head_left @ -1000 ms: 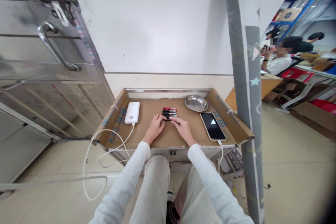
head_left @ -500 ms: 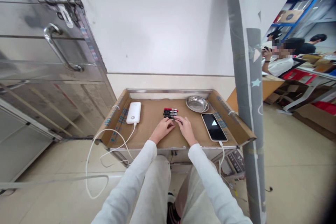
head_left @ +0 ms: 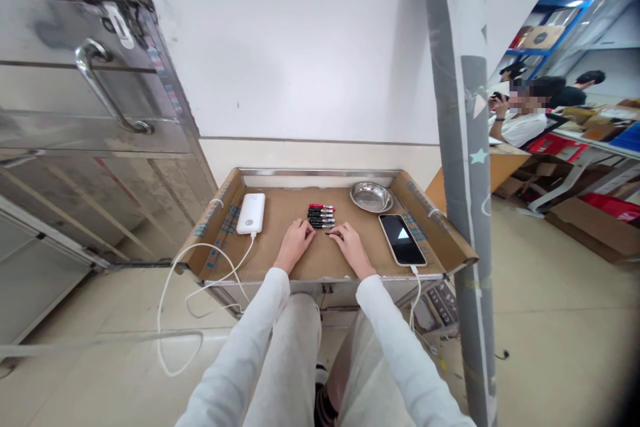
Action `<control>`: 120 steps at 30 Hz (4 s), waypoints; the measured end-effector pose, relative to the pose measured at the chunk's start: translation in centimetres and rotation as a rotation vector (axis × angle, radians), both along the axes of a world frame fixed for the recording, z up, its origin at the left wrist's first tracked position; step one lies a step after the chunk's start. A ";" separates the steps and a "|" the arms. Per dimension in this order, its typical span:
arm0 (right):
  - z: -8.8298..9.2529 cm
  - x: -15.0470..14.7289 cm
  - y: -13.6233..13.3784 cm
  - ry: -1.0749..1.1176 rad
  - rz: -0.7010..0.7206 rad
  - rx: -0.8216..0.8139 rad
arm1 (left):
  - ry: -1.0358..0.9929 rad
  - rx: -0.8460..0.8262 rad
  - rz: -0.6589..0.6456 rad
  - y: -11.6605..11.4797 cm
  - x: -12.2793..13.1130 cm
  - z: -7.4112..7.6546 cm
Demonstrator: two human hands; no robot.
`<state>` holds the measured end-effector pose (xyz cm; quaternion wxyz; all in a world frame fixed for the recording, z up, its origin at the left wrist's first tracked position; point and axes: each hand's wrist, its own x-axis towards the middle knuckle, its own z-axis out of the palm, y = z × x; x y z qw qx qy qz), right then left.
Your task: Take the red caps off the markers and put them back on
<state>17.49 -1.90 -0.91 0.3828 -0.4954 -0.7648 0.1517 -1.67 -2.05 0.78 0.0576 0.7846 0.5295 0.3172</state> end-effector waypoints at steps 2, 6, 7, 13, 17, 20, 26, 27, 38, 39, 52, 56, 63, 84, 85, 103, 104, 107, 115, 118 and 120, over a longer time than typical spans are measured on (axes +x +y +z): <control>0.0 -0.2 0.2 0.001 0.017 -0.001 | 0.002 0.011 0.011 0.1 0.0 0.0; 0.8 -0.5 0.3 -0.071 -0.055 0.085 | 0.003 0.070 0.193 0.2 -0.2 0.2; 1.0 -0.5 0.2 -0.096 -0.102 0.110 | 0.002 0.085 0.277 0.3 -0.4 0.3; 0.5 0.3 1.0 -0.220 -0.384 0.098 | 0.095 0.034 0.592 0.6 -1.4 0.4; -0.5 0.4 2.0 -0.300 -0.409 0.063 | 0.201 0.036 0.561 0.9 -1.2 0.3; -0.6 0.3 2.2 -0.379 -0.419 0.039 | 0.247 0.033 0.564 1.2 -1.0 0.4; -0.2 0.3 2.0 -0.437 -0.411 0.050 | 0.293 0.061 0.547 1.9 -0.8 0.2; -0.2 0.3 2.0 -0.439 -0.409 0.054 | 0.296 0.067 0.550 1.9 -0.8 0.2; 1.6 0.0 1.4 -0.335 -0.243 0.188 | 0.102 0.126 0.317 1.7 -0.7 0.1; 1.8 -0.1 1.3 -0.324 -0.173 0.194 | 0.074 0.125 0.191 1.5 -0.6 0.1; 1.6 0.2 0.7 -0.312 -0.060 0.181 | -0.137 0.002 -0.160 0.9 -0.8 -0.5; 1.9 -0.9 1.3 -0.225 -0.126 0.255 | -0.170 0.075 -0.110 1.8 -0.1 -0.3; 1.9 -2.0 1.4 -0.192 -0.057 0.268 | -0.193 0.169 -0.141 2.3 0.3 -0.4; 2.2 -1.8 0.7 -0.118 0.106 0.213 | -0.346 -0.064 -0.214 1.4 0.4 0.2; 2.2 -1.7 0.8 -0.134 0.091 0.225 | -0.344 -0.059 -0.209 1.4 0.4 0.2; 2.1 -1.0 0.6 -0.187 -0.304 0.276 | 0.101 0.150 -0.072 1.9 1.0 0.9; 2.2 -1.0 0.6 -0.201 -0.291 0.283 | 0.105 0.163 -0.059 1.8 1.0 1.0; 2.4 -1.1 0.4 -0.194 -0.307 0.299 | 0.088 0.190 -0.030 1.6 1.0 1.2; 2.6 -1.8 0.2 -0.205 -0.007 0.268 | 0.026 0.228 -0.009 1.5 0.8 1.2; 2.7 -2.2 0.3 -0.194 0.086 0.247 | -0.029 0.235 0.162 1.9 0.5 1.0; 2.5 -2.1 0.5 -0.185 0.060 0.244 | -0.054 0.225 0.284 2.3 0.2 0.6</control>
